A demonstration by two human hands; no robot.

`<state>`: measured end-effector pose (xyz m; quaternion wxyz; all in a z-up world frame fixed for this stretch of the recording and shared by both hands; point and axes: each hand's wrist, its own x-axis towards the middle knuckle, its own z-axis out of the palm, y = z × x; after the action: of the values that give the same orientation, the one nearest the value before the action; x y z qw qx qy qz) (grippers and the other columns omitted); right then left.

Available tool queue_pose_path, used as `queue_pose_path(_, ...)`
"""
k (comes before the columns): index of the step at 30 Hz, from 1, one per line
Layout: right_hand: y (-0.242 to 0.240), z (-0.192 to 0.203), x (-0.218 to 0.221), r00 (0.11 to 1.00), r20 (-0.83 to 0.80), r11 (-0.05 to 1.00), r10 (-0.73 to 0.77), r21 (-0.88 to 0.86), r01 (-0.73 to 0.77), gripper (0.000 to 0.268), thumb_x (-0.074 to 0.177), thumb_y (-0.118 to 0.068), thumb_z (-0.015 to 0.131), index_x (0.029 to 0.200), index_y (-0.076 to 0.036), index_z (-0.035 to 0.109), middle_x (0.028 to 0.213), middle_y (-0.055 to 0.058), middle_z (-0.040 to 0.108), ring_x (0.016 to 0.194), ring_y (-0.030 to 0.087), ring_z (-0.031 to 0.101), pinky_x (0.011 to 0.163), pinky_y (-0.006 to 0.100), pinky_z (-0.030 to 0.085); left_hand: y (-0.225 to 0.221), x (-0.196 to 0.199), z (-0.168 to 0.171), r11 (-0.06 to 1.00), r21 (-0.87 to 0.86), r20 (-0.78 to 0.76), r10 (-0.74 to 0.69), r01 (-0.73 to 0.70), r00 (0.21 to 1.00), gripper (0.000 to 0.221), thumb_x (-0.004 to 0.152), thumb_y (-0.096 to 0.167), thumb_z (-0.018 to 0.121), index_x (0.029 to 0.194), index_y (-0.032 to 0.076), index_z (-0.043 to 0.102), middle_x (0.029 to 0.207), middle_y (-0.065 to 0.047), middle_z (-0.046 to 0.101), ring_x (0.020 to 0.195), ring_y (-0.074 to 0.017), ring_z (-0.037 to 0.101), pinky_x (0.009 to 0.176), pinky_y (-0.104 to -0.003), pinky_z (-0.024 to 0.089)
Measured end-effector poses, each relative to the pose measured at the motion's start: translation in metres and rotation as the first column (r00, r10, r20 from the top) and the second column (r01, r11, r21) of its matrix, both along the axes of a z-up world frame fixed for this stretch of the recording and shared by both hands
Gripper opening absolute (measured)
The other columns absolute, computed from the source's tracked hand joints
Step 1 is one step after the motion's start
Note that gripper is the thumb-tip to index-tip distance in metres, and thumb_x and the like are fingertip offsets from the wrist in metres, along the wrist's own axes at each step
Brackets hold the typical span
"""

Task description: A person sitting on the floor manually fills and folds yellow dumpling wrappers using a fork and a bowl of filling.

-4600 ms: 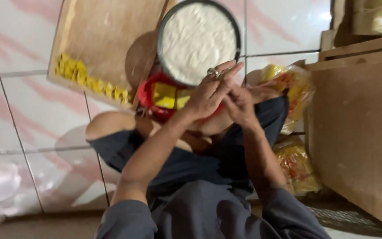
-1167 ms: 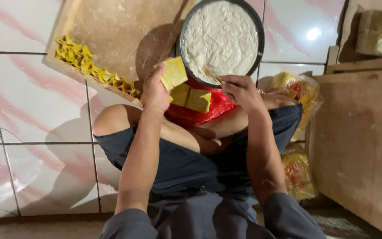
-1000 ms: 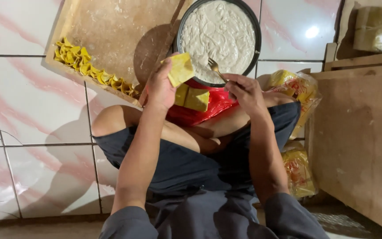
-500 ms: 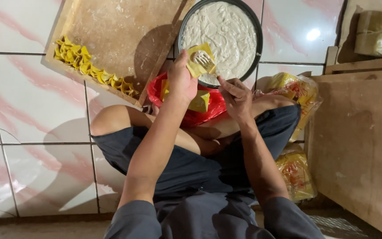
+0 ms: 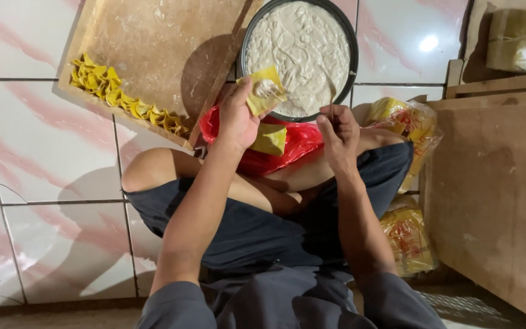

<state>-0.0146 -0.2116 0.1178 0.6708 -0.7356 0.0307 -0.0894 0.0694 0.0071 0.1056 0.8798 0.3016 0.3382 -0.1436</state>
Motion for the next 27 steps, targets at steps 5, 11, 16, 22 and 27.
queue_pose_path(5,0.016,-0.006,0.017,0.995,0.093,0.999,0.021,-0.026,-0.019,0.021,0.087,0.013,0.081,0.105,0.005,0.076,0.075,0.007,0.058,0.065,0.007,0.050,0.062,0.026,0.045,-0.003,-0.009,-0.024,0.995,-0.021,-0.053,-0.097,0.096,0.994,0.030,0.093,0.031,0.075,0.111,0.009,0.066,0.106,-0.019,0.074,0.093,-0.0411,0.076,0.080,-0.063,0.064)
queue_pose_path(11,0.028,-0.005,0.036,0.977,0.197,0.997,0.082,-0.022,-0.079,0.016,0.084,0.009,0.086,0.096,0.006,0.076,0.082,0.006,0.046,0.074,0.011,0.044,0.066,0.028,0.038,-0.016,-0.014,0.014,0.978,0.000,-0.015,-0.209,0.209,0.978,0.024,0.090,0.028,0.078,0.103,0.009,0.069,0.095,-0.016,0.076,0.084,-0.0389,0.078,0.074,-0.060,0.065)
queue_pose_path(16,0.034,0.020,0.037,0.984,0.161,0.985,0.080,0.135,-0.103,0.013,0.087,0.006,0.082,0.095,0.007,0.072,0.101,0.020,0.061,0.084,0.019,0.064,0.066,0.025,0.045,-0.012,-0.017,0.008,0.936,-0.006,0.108,-0.350,0.353,0.931,0.024,0.089,0.026,0.079,0.102,0.008,0.069,0.096,-0.015,0.076,0.081,-0.0338,0.077,0.073,-0.056,0.066)
queue_pose_path(22,0.015,-0.006,0.026,0.997,0.072,0.948,-0.040,0.318,0.015,0.018,0.088,0.012,0.080,0.094,0.011,0.063,0.069,0.015,0.062,0.045,0.008,0.057,0.044,0.023,0.049,-0.004,-0.031,0.052,0.874,-0.034,0.389,-0.435,0.485,0.812,0.038,0.094,0.017,0.070,0.128,0.004,0.063,0.119,-0.024,0.071,0.104,-0.0374,0.073,0.092,-0.056,0.061)
queue_pose_path(27,0.009,-0.006,0.025,0.988,0.116,0.943,-0.099,0.327,0.056,0.024,0.089,0.007,0.081,0.100,0.010,0.060,0.062,0.009,0.058,0.044,0.004,0.051,0.044,0.017,0.041,-0.009,-0.045,0.036,0.891,0.231,0.603,-0.446,0.390,0.662,0.064,0.090,-0.007,0.071,0.148,0.002,0.049,0.126,-0.027,0.066,0.120,-0.0375,0.067,0.105,-0.048,0.057)
